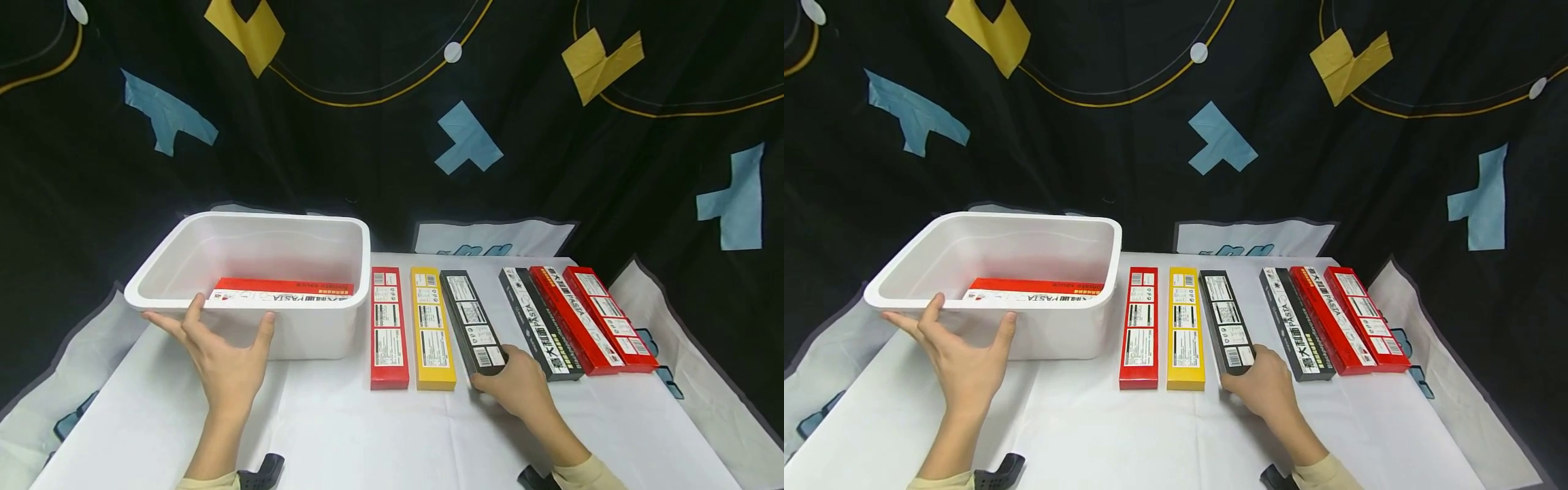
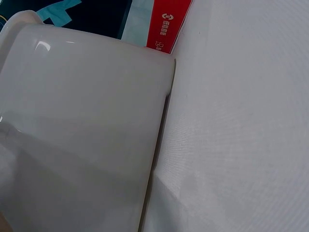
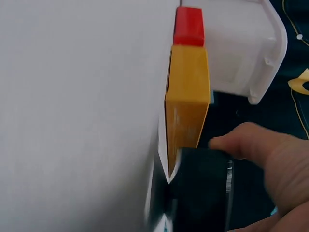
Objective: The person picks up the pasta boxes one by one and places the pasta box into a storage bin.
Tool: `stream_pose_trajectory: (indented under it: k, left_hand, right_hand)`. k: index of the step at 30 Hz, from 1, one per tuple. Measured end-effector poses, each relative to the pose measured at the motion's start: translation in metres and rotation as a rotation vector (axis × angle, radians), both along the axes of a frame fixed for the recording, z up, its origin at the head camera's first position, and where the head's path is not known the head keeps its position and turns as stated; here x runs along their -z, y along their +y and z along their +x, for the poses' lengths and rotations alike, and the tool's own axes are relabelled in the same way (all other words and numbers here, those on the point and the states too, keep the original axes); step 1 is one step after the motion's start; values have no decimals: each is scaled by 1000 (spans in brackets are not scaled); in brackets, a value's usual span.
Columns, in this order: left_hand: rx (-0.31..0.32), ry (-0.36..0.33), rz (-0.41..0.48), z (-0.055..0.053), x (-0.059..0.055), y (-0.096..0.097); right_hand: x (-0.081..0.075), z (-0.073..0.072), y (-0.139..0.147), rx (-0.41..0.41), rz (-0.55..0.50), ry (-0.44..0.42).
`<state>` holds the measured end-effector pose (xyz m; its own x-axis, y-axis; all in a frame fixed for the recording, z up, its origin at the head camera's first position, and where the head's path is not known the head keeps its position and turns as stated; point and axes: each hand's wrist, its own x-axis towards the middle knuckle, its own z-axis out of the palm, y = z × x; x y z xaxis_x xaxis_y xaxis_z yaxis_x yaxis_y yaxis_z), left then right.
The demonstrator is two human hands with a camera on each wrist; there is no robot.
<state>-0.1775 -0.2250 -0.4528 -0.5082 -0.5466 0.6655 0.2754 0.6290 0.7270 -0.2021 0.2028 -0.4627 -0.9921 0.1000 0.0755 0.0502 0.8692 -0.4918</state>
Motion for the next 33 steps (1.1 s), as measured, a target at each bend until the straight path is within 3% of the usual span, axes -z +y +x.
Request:
stream_pose_trajectory:
  k: [10,17,22,27,33]
  left_hand:
    - [1,11,-16,0,-1,0]
    - [-3,-8,10,1,-2,2]
    - [-1,5,2,2,1,2]
    - [-1,18,-12,1,1,1]
    - [0,17,-29,0,0,0]
  right_hand:
    - [-23,2,21,119,-86,115]
    - [-35,2,27,227,-251,291]
    - [-40,-1,28,264,-363,362]
    - [-49,-4,33,267,-419,395]
    - [-65,-8,43,266,-434,372]
